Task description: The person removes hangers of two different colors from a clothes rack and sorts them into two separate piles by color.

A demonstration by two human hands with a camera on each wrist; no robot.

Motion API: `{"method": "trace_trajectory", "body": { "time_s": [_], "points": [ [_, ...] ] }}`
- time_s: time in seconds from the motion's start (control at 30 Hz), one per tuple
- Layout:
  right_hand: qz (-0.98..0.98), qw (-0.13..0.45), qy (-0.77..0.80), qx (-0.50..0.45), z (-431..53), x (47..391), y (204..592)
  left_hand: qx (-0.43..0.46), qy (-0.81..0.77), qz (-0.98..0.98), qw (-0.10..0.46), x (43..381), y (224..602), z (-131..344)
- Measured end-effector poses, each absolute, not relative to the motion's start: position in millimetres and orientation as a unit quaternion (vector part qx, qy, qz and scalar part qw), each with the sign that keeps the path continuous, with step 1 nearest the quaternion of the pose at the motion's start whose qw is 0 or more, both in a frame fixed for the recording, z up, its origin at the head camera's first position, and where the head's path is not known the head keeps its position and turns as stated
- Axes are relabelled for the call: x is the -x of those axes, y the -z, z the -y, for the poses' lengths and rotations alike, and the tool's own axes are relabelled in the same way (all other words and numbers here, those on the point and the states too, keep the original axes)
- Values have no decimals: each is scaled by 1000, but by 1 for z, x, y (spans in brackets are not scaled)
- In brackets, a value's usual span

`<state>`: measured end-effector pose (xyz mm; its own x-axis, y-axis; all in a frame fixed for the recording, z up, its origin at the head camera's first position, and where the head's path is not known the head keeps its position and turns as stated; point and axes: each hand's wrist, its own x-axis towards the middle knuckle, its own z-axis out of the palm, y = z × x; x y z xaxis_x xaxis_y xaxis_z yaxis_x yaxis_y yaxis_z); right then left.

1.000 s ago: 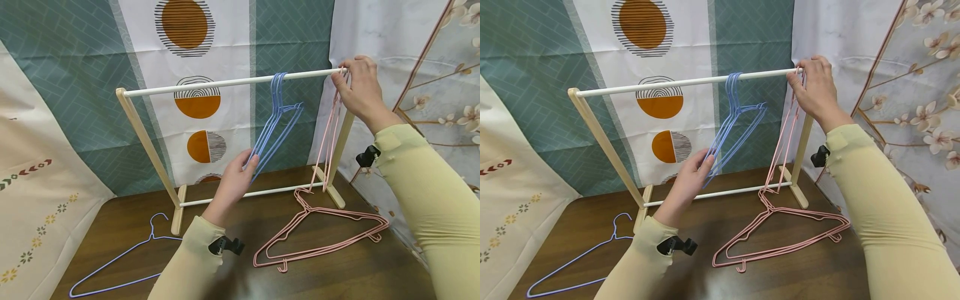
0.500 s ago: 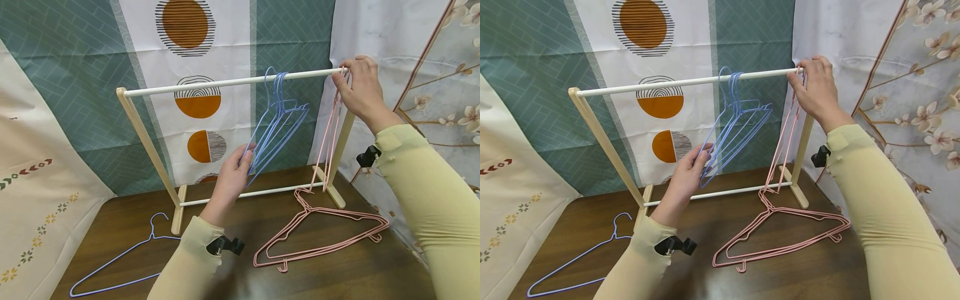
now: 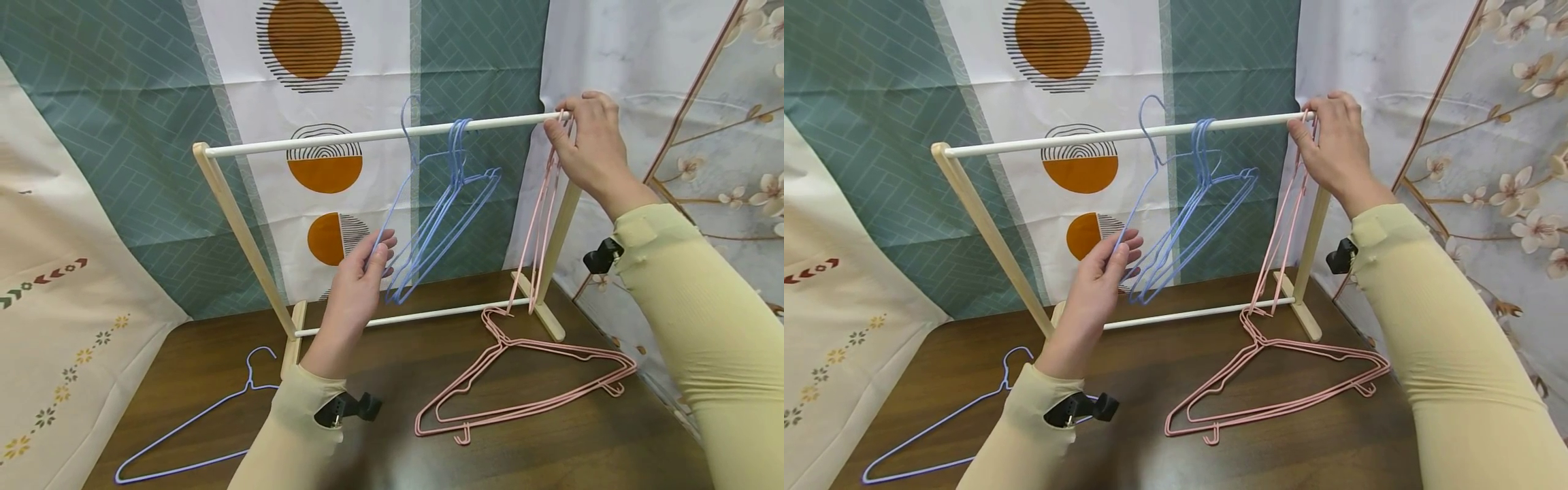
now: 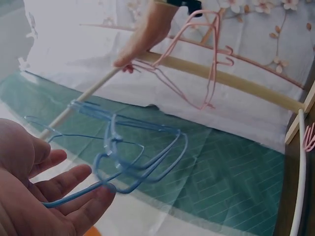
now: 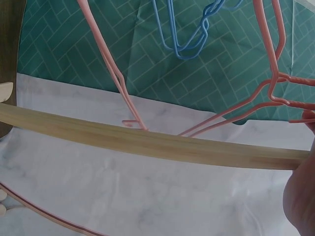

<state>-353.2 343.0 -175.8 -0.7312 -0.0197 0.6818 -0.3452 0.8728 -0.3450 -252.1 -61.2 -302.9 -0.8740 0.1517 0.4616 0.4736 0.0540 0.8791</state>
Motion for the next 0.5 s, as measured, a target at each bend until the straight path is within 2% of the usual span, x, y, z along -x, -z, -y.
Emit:
{"method": "trace_trajectory", "body": {
  "time_s": [0.5],
  "points": [
    [901,350,-235,-99,-343,353,176,191,643,727,144,227,308,126]
  ]
}}
